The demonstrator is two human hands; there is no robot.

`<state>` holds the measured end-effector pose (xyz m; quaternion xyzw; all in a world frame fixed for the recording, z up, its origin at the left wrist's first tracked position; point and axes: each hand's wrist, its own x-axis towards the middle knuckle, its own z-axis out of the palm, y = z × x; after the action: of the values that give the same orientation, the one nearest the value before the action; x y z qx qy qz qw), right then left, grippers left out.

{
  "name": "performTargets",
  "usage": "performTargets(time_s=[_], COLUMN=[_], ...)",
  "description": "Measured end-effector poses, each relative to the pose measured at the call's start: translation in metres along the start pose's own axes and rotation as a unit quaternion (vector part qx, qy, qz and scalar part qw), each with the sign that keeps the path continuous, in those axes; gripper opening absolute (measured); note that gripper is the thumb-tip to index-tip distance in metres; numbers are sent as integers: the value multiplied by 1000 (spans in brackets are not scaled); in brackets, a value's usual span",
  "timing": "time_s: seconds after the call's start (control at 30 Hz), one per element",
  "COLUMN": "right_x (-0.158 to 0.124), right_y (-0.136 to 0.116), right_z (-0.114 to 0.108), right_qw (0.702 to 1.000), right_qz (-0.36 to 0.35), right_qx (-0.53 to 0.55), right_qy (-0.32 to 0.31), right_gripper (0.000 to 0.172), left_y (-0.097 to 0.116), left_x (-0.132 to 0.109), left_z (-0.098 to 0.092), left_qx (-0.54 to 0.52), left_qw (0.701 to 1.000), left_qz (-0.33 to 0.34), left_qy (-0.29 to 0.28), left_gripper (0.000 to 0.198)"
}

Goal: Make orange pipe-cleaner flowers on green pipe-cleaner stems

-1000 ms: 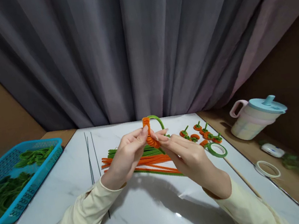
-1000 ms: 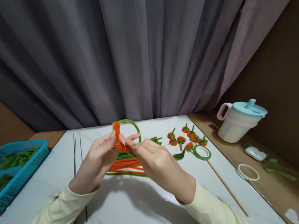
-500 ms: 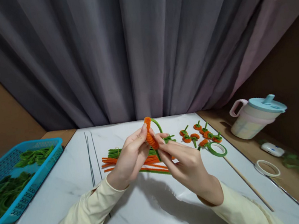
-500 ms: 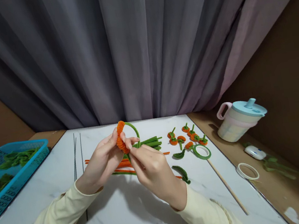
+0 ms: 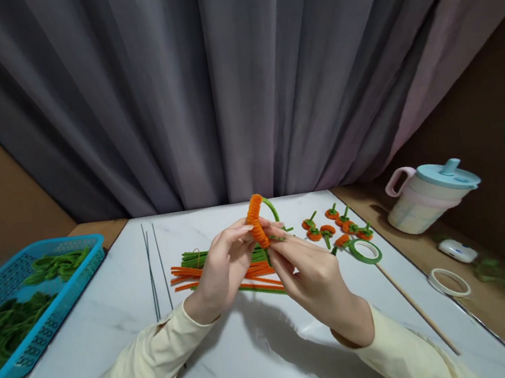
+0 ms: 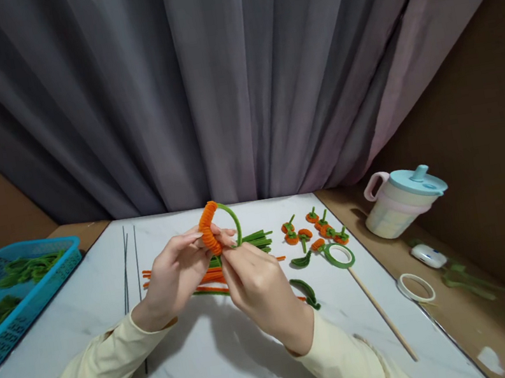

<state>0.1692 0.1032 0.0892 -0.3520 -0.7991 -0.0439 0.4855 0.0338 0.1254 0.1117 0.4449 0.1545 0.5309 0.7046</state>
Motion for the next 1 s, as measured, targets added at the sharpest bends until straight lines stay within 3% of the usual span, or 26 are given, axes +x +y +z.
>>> performTargets(time_s=[0.47,0.8,1.0], right_x=[0,-1,0], right_y=[-5,-12,-9], right_z=[-4,-4,-3], right_qw=[1000,998,998], right_qz=[-6,51,34], right_qx=[-25,10,9], right_qy=[2,34,45], right_gripper=[15,17,14], left_y=[2,-8,-6], left_x=[1,-4,-5], left_z=[-1,7,5], left_qx=[-6,-5,-12], left_qw=[999,1000,1000], left_qz=[-33,-16,-18], left_qy=[2,17,-8], left_gripper=[28,19,24])
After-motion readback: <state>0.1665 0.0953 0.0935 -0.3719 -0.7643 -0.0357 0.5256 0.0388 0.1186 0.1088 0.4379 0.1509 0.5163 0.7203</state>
